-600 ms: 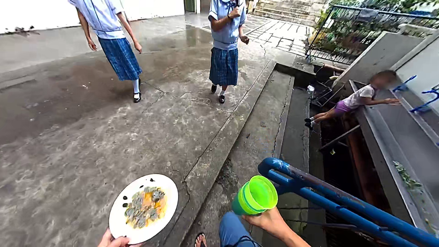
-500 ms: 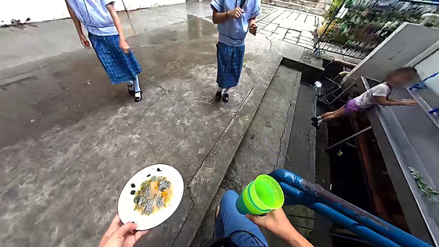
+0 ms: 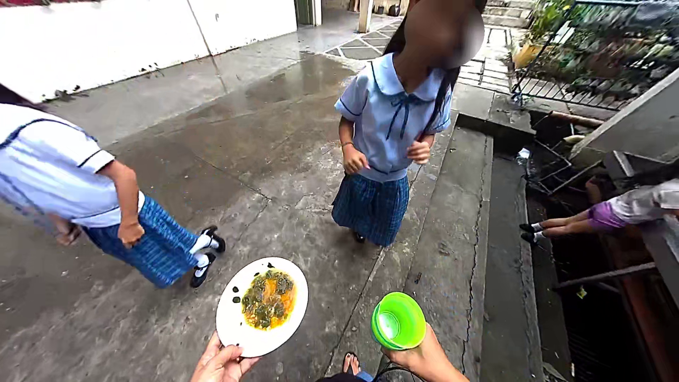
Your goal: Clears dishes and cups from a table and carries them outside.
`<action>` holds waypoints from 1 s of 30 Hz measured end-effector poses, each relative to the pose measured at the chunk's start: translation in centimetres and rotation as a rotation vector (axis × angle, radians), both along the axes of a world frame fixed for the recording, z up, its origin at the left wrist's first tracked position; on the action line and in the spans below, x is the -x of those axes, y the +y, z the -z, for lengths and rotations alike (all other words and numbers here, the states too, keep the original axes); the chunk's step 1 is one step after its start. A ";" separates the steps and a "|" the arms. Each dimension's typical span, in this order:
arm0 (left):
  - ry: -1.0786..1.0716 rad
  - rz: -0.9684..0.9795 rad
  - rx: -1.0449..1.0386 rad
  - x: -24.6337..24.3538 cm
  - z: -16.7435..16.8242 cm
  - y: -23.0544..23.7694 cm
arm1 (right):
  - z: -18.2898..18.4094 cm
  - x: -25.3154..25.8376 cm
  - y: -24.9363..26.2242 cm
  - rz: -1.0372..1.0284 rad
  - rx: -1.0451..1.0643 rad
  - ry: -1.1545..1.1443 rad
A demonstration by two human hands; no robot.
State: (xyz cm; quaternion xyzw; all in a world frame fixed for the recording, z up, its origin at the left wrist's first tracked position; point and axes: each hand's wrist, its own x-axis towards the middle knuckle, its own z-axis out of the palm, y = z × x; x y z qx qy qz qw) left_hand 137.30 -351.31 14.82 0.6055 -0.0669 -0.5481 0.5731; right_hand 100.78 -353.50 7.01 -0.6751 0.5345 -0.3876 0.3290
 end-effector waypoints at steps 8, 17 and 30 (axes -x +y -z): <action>-0.043 0.004 -0.037 -1.7 -3.4 -21.8 | -4.0 -5.0 -18.2 -0.060 -0.049 -0.078; -0.124 0.228 -0.044 -4.3 -6.2 -53.3 | -3.1 -11.6 -42.5 0.404 -0.181 -0.194; -0.032 0.510 -0.005 10.6 -5.5 -102.3 | -2.5 4.2 -80.6 0.886 -0.091 -0.009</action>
